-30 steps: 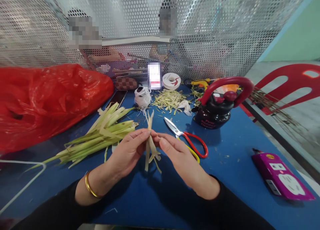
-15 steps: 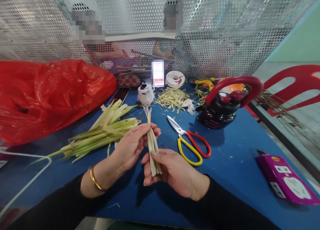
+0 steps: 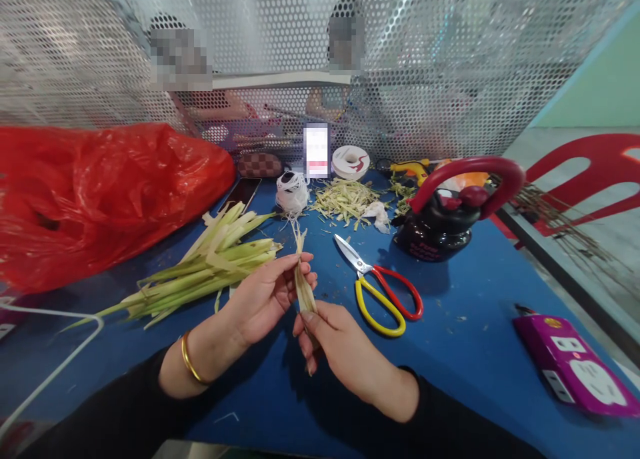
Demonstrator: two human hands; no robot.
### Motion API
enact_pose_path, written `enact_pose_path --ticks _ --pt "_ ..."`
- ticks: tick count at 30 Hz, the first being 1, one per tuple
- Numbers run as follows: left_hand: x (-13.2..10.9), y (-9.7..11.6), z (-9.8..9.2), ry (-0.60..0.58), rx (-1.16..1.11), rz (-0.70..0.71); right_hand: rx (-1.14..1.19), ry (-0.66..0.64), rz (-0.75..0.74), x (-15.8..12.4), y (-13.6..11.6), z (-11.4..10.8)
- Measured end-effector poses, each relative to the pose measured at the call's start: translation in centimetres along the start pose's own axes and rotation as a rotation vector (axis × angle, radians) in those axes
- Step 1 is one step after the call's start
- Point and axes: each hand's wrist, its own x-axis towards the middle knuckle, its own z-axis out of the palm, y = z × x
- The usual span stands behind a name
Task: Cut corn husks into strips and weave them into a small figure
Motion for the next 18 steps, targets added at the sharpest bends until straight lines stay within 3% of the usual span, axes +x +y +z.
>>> enact_pose_path --ticks 4,6,8,10,12,15,18 --pt "0.0 -0.2 -0.1 -0.075 -0.006 0.027 -0.307 0.009 -0.124 -0.3 -0.7 -0.5" --pt "-0.1 -0.3 -0.1 -0.107 0.000 0.028 -0.467 0.043 -0.285 -0.6 -1.6 -1.2" --pt "-0.3 -0.4 -0.1 -0.149 0.044 0.031 -0.542 0.161 -0.438 -0.7 -2.4 -1.9" --pt "-0.6 -0.7 0.1 -0.196 0.128 0.039 -0.490 0.322 -0.482 -0.6 -2.9 -2.4" --pt "-0.9 -1.1 0.2 -0.227 0.217 0.037 -0.324 0.423 -0.434 -0.4 -3.0 -2.6" --pt "-1.1 -1.8 0.2 -0.244 0.332 0.045 -0.049 0.376 -0.342 -0.1 -2.9 -2.5" --pt "-1.0 -2.2 0.2 -0.241 0.426 0.068 0.064 0.342 -0.315 -0.2 -2.8 -2.3"
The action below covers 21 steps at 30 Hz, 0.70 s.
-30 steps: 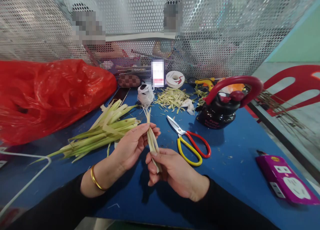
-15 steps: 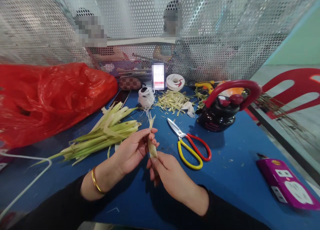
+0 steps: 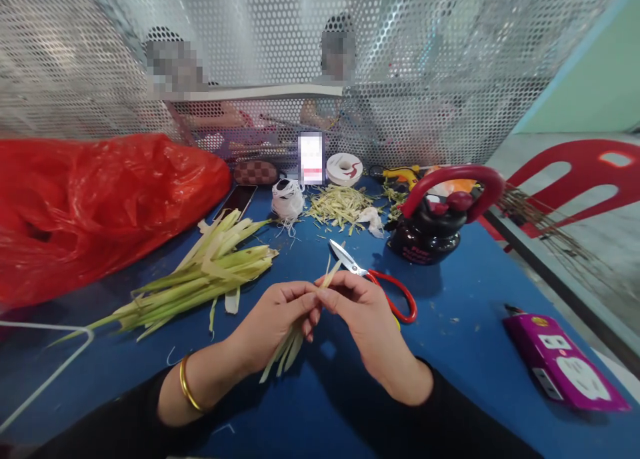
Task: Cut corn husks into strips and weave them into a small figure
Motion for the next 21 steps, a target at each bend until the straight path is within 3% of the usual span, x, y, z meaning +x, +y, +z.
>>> enact_pose_path --ticks 13,17,21 --pt "0.0 0.1 0.1 0.012 0.101 0.006 0.040 0.053 0.034 -0.1 -0.1 0.2" --pt "0.2 0.2 -0.1 0.057 -0.018 -0.030 0.020 0.055 0.074 0.1 0.0 -0.1" --pt "0.2 1.8 -1.0 0.168 -0.215 0.017 -0.131 0.096 0.034 0.8 0.0 -0.6"
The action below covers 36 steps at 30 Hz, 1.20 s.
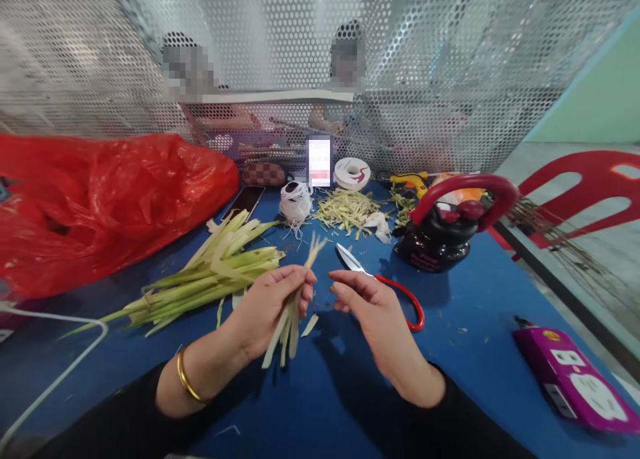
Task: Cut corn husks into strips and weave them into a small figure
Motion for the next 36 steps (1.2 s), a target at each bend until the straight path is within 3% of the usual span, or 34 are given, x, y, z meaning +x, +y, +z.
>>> enact_pose_path --ticks 4,8,14,20,22,25,31,36 --pt "-0.3 3.2 -1.5 0.137 -0.116 0.221 -0.207 0.057 -0.145 0.6 0.2 0.0" --pt "-1.0 5.3 -4.2 0.225 -0.241 0.327 -0.385 0.019 -0.231 0.9 0.6 0.2" --pt "-1.7 5.6 -7.4 0.242 -0.367 0.314 -0.757 -0.157 -0.366 2.2 0.4 0.3" --pt "-2.2 5.1 -7.2 0.201 -0.339 0.373 -0.932 -0.258 -0.443 4.0 0.5 2.8" --pt "-2.2 4.3 -6.7 0.194 -0.273 0.344 -0.936 -0.312 -0.471 4.0 0.7 3.7" --pt "-2.0 2.7 -5.8 0.117 -0.206 0.180 -1.003 -0.322 -0.515 4.7 0.9 4.3" --pt "-2.1 -0.2 -4.3 0.023 -0.102 -0.056 -1.172 -0.098 -0.496 10.0 0.1 3.7" --pt "-2.3 -1.3 -3.7 -0.144 0.069 -0.174 -1.251 -0.027 -0.497 13.0 0.1 5.9"
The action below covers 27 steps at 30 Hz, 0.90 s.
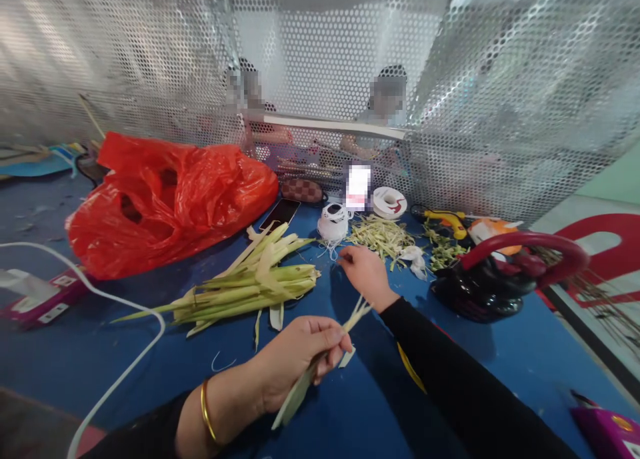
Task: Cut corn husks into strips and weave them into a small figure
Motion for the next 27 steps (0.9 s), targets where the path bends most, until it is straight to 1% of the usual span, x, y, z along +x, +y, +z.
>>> enact_pose_path --ticks 3,8,12,15,19,22,25,27 --pt "-0.1 0.0 0.1 -0.028 0.054 -0.008 -0.045 0.031 0.018 1.1 -1.2 0.9" --pt "-0.4 0.4 0.0 -0.016 0.075 0.002 -0.097 0.052 0.078 2.9 -2.5 2.1" --pt "-0.3 0.5 -0.1 -0.008 0.089 0.006 -0.104 0.035 0.105 3.6 -2.8 2.9" --pt "-0.2 0.4 -0.2 -0.011 0.086 0.009 -0.081 0.026 0.105 3.3 -2.3 3.1" --pt "-0.2 0.2 -0.2 -0.040 0.072 0.006 -0.027 0.037 0.076 2.1 -0.8 2.4" --pt "-0.3 0.1 0.0 -0.042 0.067 0.001 0.000 0.106 0.066 1.9 0.2 1.4" --pt "0.0 0.1 0.0 -0.016 0.050 0.019 0.002 0.247 0.077 3.1 0.3 0.0" --pt "0.2 0.2 -0.1 0.022 0.009 0.058 0.015 0.286 0.030 4.6 0.0 -0.8"
